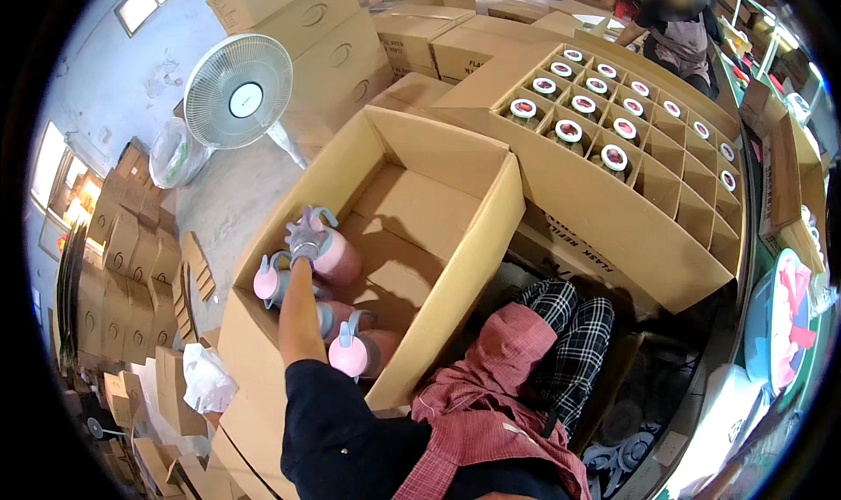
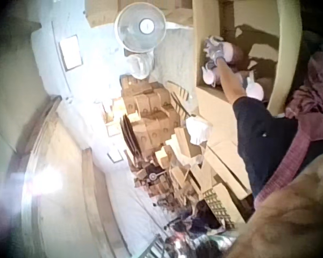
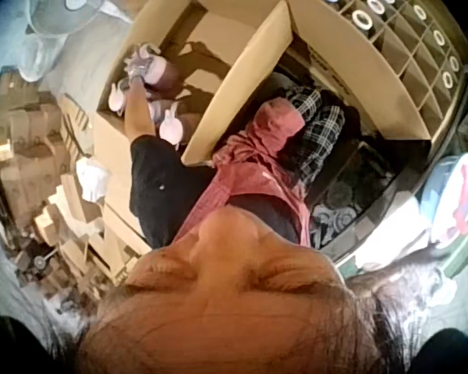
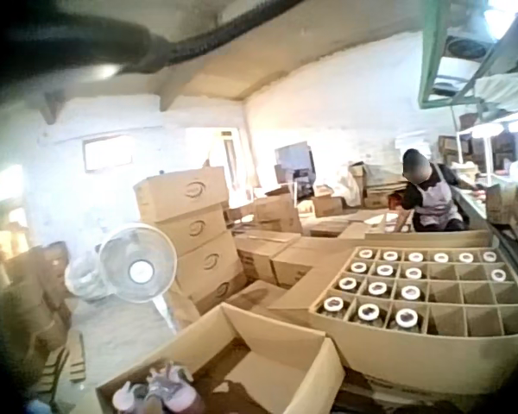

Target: The person assembles pink water bottles by inserting a glass liner into the outer shell, screwing on a grey lid, and placing the completed unit into a clear plastic bag. The person repeats this process for multiple bottles, placing the finished products into a cardboard box.

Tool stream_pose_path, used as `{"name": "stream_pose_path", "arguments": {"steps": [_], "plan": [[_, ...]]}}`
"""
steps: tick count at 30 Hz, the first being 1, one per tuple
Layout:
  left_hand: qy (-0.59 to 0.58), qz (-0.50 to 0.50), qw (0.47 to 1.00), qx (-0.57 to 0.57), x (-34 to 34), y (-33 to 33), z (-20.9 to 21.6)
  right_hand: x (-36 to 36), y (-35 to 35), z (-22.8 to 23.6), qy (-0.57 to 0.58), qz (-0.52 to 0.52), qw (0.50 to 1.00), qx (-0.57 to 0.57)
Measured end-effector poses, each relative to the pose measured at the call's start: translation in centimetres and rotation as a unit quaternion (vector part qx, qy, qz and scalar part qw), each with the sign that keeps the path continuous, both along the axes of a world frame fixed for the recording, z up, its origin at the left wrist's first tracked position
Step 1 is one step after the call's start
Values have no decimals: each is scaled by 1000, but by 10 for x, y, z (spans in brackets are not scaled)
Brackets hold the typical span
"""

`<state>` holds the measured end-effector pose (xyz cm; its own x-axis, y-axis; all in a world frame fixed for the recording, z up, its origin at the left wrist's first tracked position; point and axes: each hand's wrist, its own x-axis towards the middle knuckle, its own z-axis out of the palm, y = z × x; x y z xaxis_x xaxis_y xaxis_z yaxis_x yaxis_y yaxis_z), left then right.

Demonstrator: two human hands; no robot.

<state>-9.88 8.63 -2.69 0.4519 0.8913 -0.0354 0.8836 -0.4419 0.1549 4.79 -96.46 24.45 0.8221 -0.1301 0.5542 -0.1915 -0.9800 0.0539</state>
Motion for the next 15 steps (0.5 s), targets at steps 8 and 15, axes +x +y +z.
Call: {"name": "stream_pose_path", "arguments": {"steps": [8, 15], "plan": [[-577, -31, 474, -665, 26, -215, 83, 28, 287, -79, 22, 356, 914, 195], [-276, -177, 490, -808, 35, -448, 76, 26, 333, -96, 200, 456, 484, 720]]}}
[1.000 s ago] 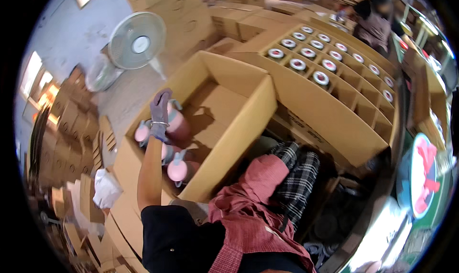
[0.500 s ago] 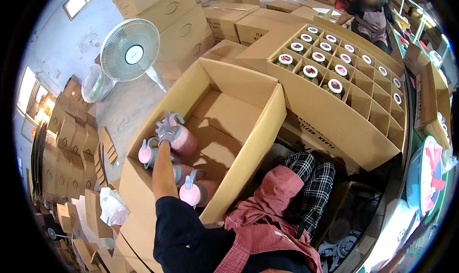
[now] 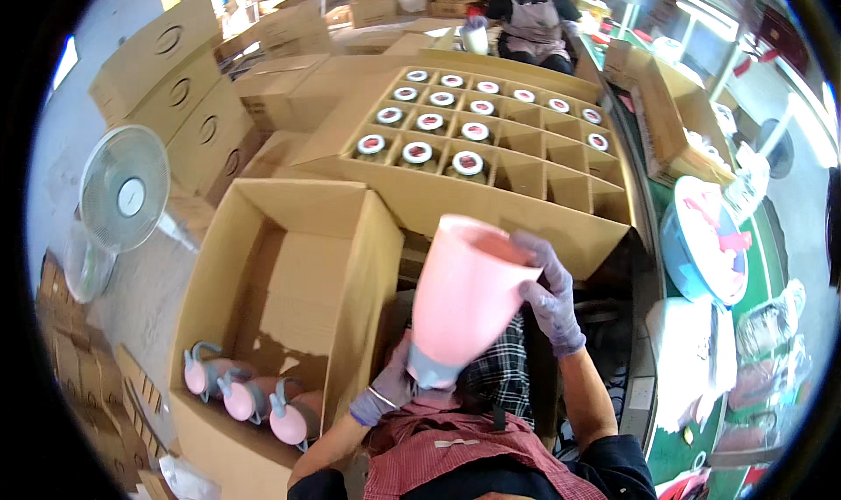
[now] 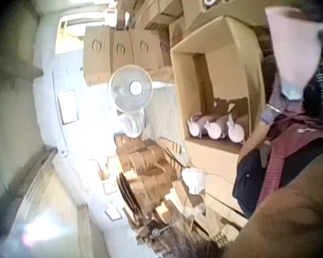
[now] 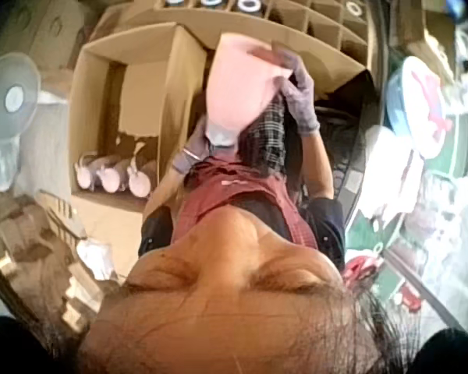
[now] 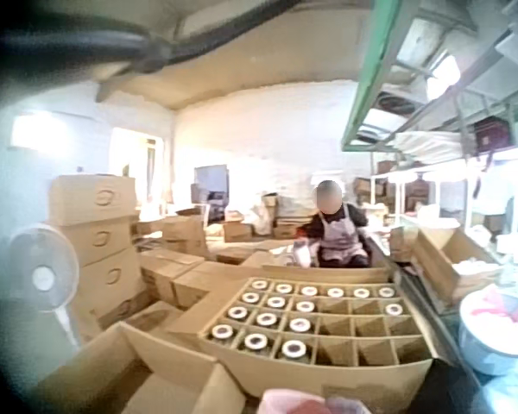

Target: The person assembles pink water bottles by inserting a glass liner into the outer shell, screwing on a grey lid, and placing the completed unit into a clear plastic bag. The person repeats this process for multiple bottles, placing the finished products into a cardboard box.

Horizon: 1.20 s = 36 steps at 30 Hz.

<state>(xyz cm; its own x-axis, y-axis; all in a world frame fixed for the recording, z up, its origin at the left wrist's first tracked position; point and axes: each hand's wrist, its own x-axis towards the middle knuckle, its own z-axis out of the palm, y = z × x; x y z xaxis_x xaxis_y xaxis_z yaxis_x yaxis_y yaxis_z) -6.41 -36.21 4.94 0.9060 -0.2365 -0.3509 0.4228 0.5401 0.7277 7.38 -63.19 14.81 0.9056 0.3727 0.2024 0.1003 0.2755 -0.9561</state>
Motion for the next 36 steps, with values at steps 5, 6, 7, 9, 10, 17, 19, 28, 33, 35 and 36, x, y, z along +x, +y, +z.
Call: {"name": "stream_pose_path", "arguments": {"steps": [5, 6, 7, 9, 10, 17, 19, 28, 33, 35, 36], "plan": [[-219, 56, 893, 390, 46, -28, -9, -15, -46, -67, -107, 131, 972, -165], [-310, 61, 864, 392, 57, -31, -10, -15, -49, -76, -28, 196, 953, -230], [-384, 23, 833, 397, 68, -37, -11, -8, -48, -83, 35, 172, 940, -294], [-451, -80, 774, 437, 84, -49, -14, 31, -63, -75, 1, 33, 963, -268], [-463, -101, 759, 445, 89, -54, -16, 61, -75, -63, -25, -33, 965, -260], [-424, 13, 791, 441, 96, -76, -12, 356, -172, -10, -272, -403, 719, -497], [-393, 24, 810, 434, 100, -78, -8, 405, -194, -25, -258, -363, 701, -558], [-404, 19, 818, 409, 111, -75, -22, 447, -211, -53, -99, -351, 645, -672], [-333, -100, 864, 364, 139, -69, -3, 346, -191, 52, -354, -449, 664, -483], [-263, -126, 910, 294, 167, -78, 16, 288, -179, 98, -423, -413, 662, -461], [-197, -129, 942, 238, 184, -85, 27, 256, -170, 114, -441, -390, 671, -450]]}}
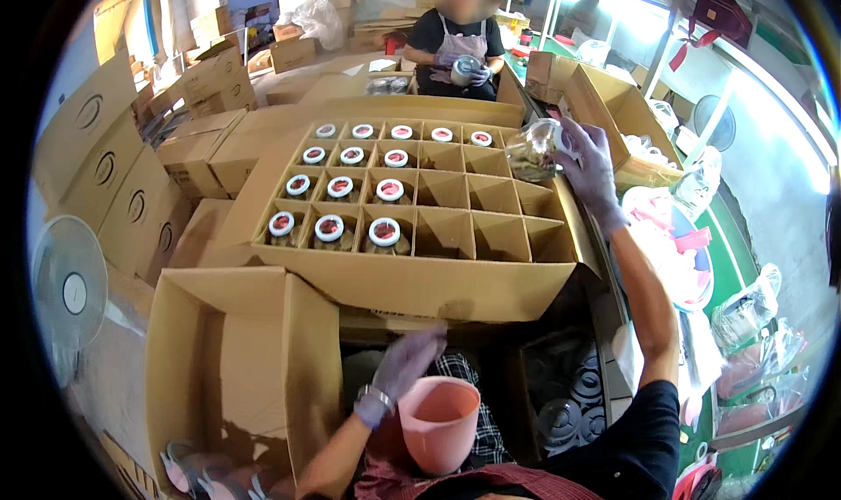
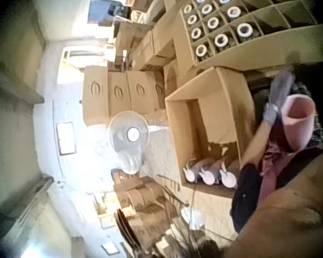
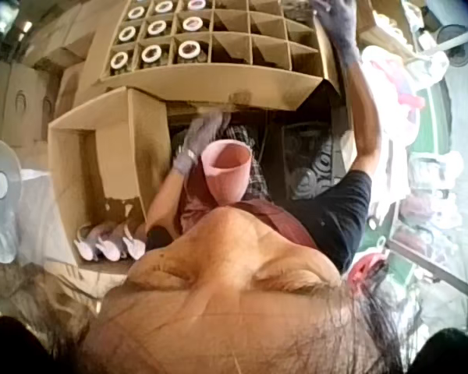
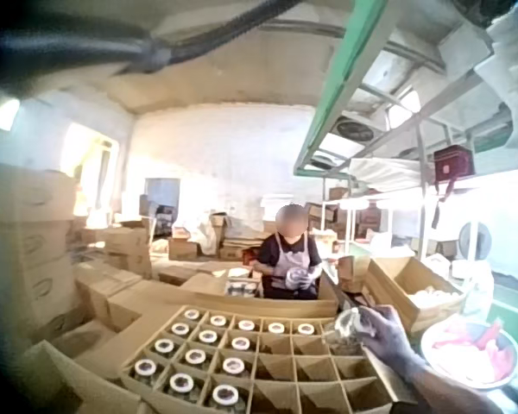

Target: The person assembles pink water bottles by inserting a glass liner into the outer shell, screwing on a grey lid, and placing the completed unit into a clear plastic bag. The person repeats this process for multiple bottles, placing the finished products into a cardboard box.

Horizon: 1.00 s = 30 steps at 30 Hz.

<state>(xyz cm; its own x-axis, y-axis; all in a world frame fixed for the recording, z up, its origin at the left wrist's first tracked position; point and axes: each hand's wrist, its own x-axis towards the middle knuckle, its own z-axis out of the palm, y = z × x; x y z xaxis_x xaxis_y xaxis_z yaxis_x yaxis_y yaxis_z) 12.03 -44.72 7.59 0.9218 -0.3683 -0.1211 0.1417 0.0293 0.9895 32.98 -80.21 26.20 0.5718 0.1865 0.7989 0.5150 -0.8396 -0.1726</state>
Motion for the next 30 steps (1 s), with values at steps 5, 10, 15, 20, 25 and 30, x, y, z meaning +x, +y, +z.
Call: {"name": "stream_pose_path", "arguments": {"steps": [5, 10, 15, 20, 25, 30], "plan": [[131, -51, 922, -360, 60, -44, 21, -156, 60, -12, 47, 162, 984, -52], [169, -142, 837, -501, 58, -37, -7, -241, 109, -113, 65, 173, 979, -80], [-11, 11, 989, -148, 44, 8, -25, -287, 102, -193, 319, 321, 888, 87], [-127, -102, 982, 100, 8, 20, -25, -342, 57, -271, 418, 124, 866, 244], [-263, -215, 898, 280, -36, 7, -20, -422, 27, -341, 544, -84, 793, 260], [-237, -297, 818, 431, -38, 3, -9, -485, 4, -370, 544, -130, 765, 318]]}}
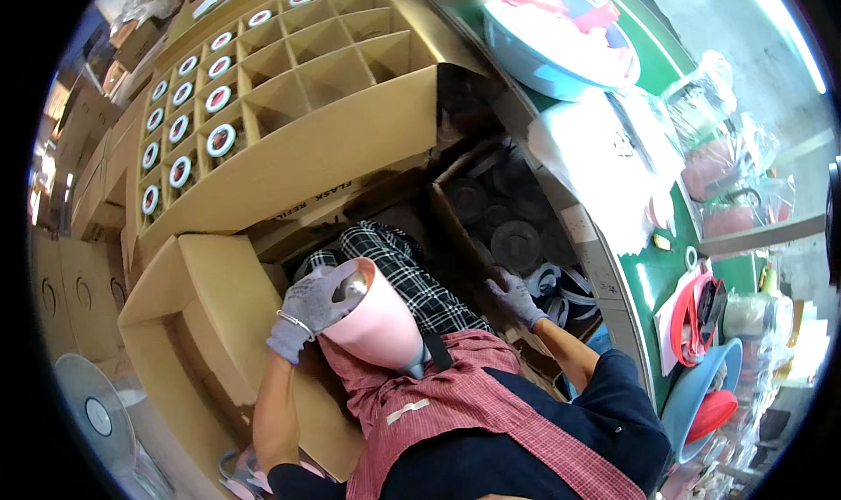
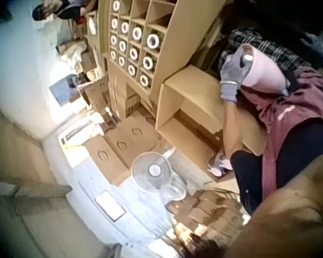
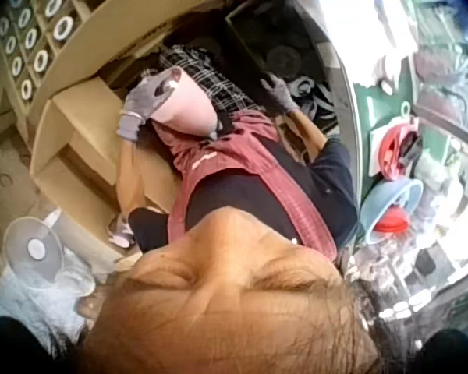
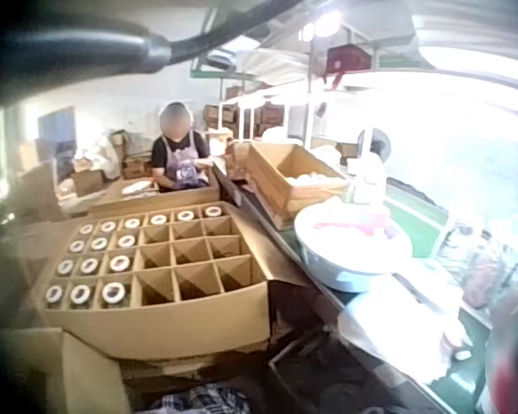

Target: The person assembles pink water bottles by inserting a glass liner into the outer shell, screwing on a grey lid, and placing the completed unit into a clear plastic bag. The person repeats this process for multiple bottles, placing the finished products into a cardboard box.

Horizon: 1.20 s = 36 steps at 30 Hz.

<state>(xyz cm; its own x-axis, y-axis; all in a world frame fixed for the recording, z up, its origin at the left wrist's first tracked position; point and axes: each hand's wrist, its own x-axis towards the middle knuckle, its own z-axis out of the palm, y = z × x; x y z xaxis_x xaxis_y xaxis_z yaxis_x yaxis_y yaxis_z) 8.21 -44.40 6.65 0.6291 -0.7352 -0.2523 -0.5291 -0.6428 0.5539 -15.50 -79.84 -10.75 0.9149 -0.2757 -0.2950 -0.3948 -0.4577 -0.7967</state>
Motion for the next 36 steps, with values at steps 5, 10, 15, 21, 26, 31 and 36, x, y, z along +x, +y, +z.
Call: {"name": "stream_pose_path", "arguments": {"steps": [5, 10, 15, 21, 26, 31, 36], "plan": [[-12, -82, 976, 202, 15, 0, -6, 6, -44, -29, 67, -39, 958, -275], [51, -162, 966, -197, 19, 2, -30, 31, -92, -80, 177, -141, 920, -319], [92, -147, 984, 28, 26, 11, -42, 40, -138, -132, 180, -90, 936, -290], [106, -43, 984, 136, 20, -10, -18, 59, -124, -59, 69, -255, 958, -115], [-343, -30, 926, -153, 8, -63, 19, 125, -19, 100, -119, -205, 906, 350], [-250, 1, 936, -248, 6, -68, 41, 192, 74, 202, -93, -25, 799, 593], [322, 291, 719, -543, -2, -32, 29, 215, 126, 222, -478, 237, 836, -126]]}}
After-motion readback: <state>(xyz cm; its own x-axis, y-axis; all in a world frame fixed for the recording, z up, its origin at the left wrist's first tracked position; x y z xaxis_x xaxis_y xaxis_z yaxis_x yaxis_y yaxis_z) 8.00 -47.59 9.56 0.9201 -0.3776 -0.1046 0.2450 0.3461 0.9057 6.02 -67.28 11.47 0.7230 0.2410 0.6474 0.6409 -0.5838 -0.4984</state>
